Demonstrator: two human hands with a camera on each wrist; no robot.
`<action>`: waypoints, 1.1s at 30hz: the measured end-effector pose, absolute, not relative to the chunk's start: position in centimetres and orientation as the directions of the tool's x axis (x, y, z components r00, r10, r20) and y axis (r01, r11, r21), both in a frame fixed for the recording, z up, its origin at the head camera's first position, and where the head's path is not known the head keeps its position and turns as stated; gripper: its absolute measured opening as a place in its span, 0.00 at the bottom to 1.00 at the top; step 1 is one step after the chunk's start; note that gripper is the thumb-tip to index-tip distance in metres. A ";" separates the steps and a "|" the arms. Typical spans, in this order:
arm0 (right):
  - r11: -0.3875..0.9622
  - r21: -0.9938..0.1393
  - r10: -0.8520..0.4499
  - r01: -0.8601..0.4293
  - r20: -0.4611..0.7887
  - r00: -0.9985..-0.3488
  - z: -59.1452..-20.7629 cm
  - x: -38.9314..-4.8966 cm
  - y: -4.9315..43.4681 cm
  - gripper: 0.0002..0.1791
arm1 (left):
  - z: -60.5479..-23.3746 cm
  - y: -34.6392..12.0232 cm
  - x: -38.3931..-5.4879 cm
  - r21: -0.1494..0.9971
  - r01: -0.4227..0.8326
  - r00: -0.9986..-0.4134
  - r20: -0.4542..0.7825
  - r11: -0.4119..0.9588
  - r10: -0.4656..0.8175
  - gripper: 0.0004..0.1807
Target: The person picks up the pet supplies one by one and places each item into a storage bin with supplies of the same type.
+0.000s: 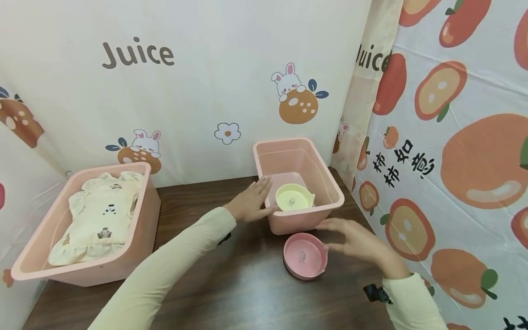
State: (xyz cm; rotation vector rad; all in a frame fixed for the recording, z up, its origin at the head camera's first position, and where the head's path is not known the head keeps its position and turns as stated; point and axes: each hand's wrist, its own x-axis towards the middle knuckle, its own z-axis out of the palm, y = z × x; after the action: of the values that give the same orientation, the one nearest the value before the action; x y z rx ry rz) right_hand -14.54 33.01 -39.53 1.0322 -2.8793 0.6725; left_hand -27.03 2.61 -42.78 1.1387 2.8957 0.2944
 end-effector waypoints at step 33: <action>0.626 -0.408 -0.639 -0.664 0.219 -0.737 -54.0 -11.0 30.7 0.28 | -42.8 2.7 -27.1 0.173 0.677 -0.730 0.043 0.715 0.682 0.47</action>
State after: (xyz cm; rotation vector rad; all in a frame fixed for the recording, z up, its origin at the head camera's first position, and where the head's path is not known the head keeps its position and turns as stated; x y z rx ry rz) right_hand -10.95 30.72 -53.96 1.1168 -2.7846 0.7325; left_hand -27.06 2.67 -42.77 1.1440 2.8867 0.2770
